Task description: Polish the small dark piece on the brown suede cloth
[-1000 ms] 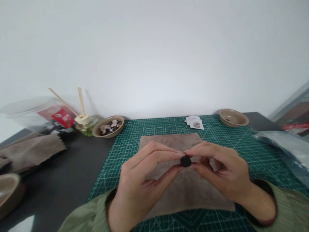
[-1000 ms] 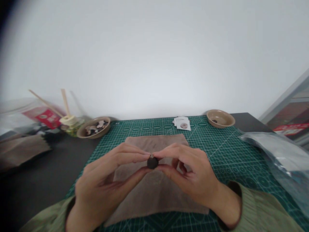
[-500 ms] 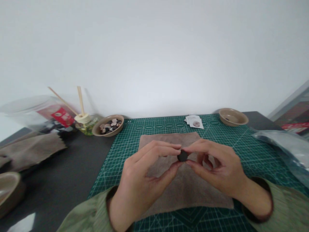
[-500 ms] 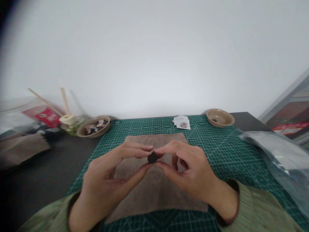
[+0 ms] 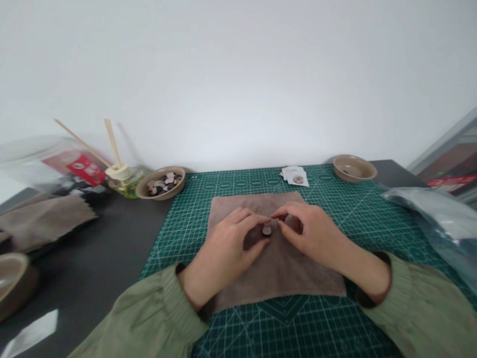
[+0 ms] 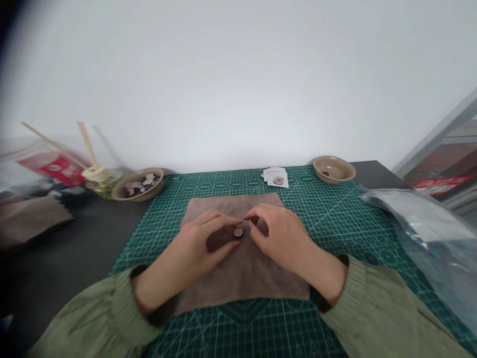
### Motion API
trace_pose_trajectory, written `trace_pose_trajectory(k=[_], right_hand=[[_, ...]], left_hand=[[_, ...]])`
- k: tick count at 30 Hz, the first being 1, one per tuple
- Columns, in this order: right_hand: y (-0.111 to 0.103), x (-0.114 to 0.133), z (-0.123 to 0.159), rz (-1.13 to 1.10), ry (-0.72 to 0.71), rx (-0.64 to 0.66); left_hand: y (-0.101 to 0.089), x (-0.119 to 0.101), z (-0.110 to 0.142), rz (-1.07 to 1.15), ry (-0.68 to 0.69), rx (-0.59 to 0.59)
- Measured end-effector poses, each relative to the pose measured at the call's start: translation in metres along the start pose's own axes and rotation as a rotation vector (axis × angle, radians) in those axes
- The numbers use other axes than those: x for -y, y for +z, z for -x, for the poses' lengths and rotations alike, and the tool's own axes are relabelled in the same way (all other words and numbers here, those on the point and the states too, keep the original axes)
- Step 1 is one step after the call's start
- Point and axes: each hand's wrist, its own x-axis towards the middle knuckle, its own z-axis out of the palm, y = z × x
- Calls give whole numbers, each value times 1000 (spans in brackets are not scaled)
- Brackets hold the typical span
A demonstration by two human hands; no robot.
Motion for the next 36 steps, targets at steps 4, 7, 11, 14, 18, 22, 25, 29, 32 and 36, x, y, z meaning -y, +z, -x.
trace_pose_trajectory(k=[4,7,11,14,18,22,25,29,32,36], right_hand=[[0,2,0,-8,-43,19],[3,2,-1,-18,-79,52],[8,-1,-2,3,-106,72],[10,-4,-3,43,-122,52],[10,-5,-3,55,-126,42],[8,-3,-3,18,-165,80],[8,-2,-4,45,-128,39],[9,-1,-5,17,-140,65],[9,-3,-5,41,-130,59],[8,-6,-6,79,-118,35]], left_hand=[[-4,-1,1,-94,36,-3],[-4,2,3,-177,55,19],[-2,5,5,-239,46,58],[-2,5,6,-267,39,74],[-2,5,7,-283,36,82],[-2,4,7,-287,38,73],[-2,5,7,-289,50,72],[-1,5,7,-287,48,76],[-1,6,7,-290,45,71],[-2,6,8,-301,54,76]])
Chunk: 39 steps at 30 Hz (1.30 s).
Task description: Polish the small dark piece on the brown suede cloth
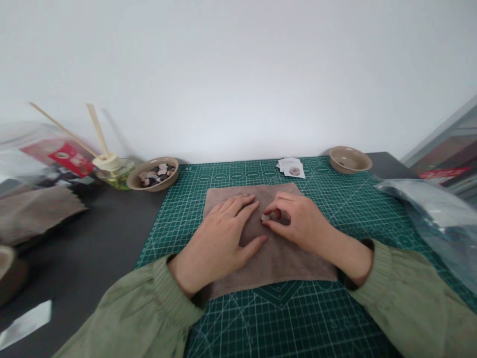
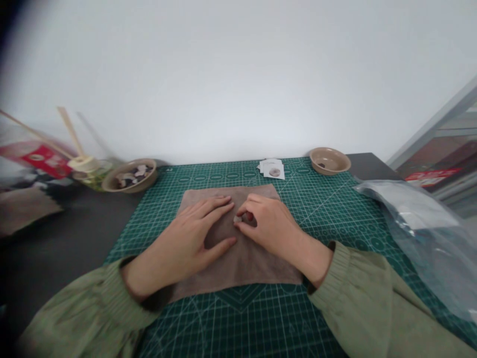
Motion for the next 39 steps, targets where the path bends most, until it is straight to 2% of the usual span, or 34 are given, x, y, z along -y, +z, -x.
trace_pose_trajectory(k=[7,11,16,21,25,29,33,36,39], right_hand=[[1,5,-1,-18,9,5],[1,6,-1,-96,-45,60],[-1,3,-1,-29,22,3],[-2,5,-1,-87,-31,93],[-2,8,-1,-51,19,32],[-2,7,-1,-91,-39,99],[-2,6,-1,-40,28,19],[-1,10,-1,-147,-21,11],[-5,16,1,-351,32,-59]], left_hand=[[-1,-1,-1,2,-8,2],[0,-1,-1,6,-10,0],[0,0,-1,26,-4,-8],[-1,-1,-1,31,-7,-3],[-2,-2,-1,29,-15,7],[-2,-2,-1,26,-16,6],[-1,-1,0,27,-10,1],[-1,-1,-1,55,-10,-9],[-4,-5,-4,190,-24,-111]])
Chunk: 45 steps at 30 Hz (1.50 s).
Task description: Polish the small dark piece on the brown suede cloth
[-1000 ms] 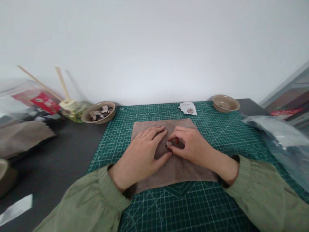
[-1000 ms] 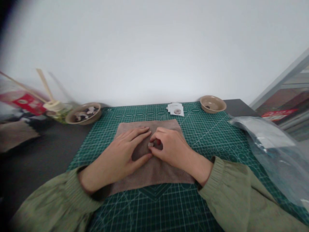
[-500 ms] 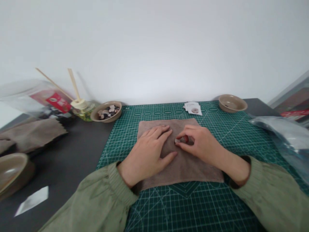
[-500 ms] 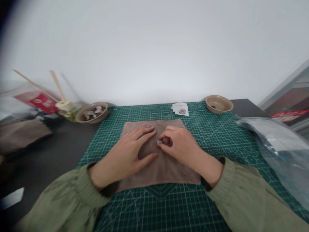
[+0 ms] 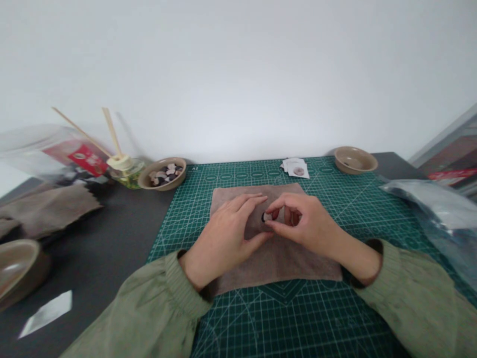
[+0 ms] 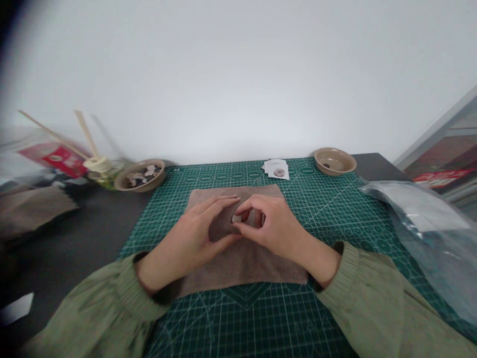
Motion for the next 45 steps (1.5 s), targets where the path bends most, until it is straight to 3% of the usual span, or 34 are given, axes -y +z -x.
trace_pose_trajectory(k=[4,9,18,31,45], right_hand=[[-5,6,4,-282,66,-94],[-6,8,7,-398,7,-45],[-10,10,10,-185,-153,-143],[-12,15,14,-104,-257,-247],[-11,13,14,-106,-297,-253]], left_hand=[[-5,-9,-3,194,-6,-198],[-11,-14,0,226,31,-319],[-15,-19,0,238,83,-381],[-21,-27,-1,279,88,-430],[-22,-28,0,308,96,-415]])
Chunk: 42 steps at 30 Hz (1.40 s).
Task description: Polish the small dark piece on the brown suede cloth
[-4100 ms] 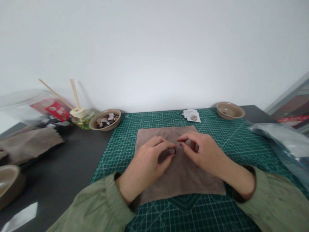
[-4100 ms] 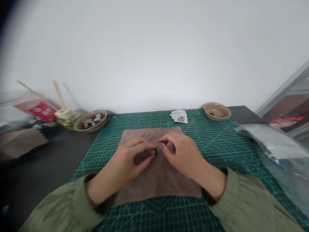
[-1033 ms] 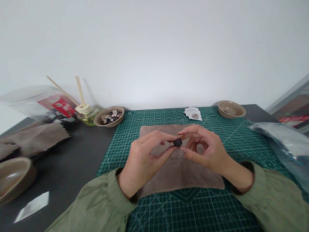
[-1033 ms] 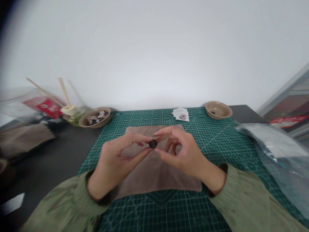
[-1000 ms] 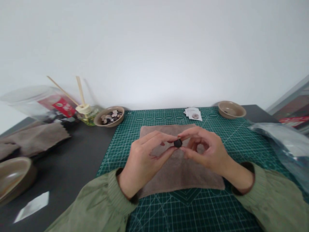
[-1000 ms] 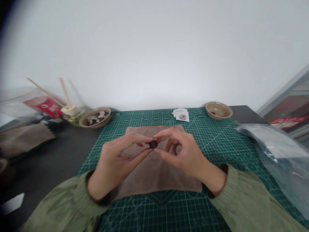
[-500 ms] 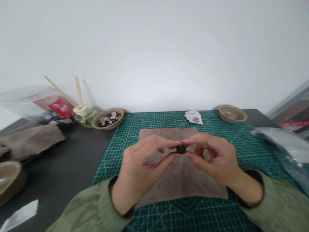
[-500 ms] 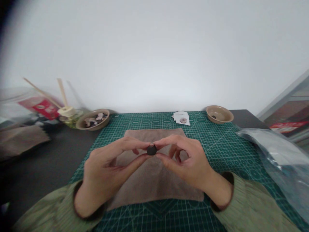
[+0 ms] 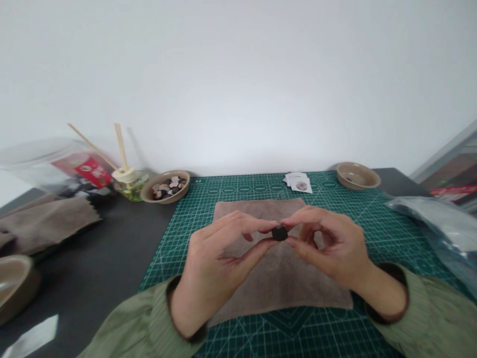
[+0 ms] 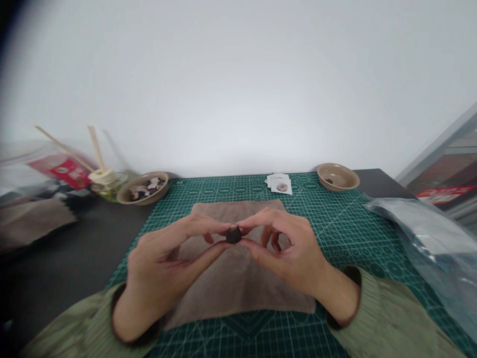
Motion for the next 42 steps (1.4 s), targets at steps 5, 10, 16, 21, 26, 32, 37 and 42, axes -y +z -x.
trace_pose_trajectory(k=[5,10,16,21,26,32,37,42], right_hand=[[-1,1,0,23,46,20],[0,-6,-5,135,184,155],[-6,-29,-6,517,322,244],[-16,-36,-6,601,358,380],[-20,-34,-8,584,368,386],[-17,-32,-8,512,353,393],[-16,-27,-9,462,338,327],[-17,-25,-10,433,309,320]], left_hand=[[0,3,-1,-7,5,6],[7,17,4,3,-130,84],[14,35,7,-104,-213,276],[13,40,5,-135,-251,419],[13,37,6,-157,-266,442],[21,36,7,-105,-232,380],[22,33,9,-36,-260,402],[20,31,9,-44,-242,431]])
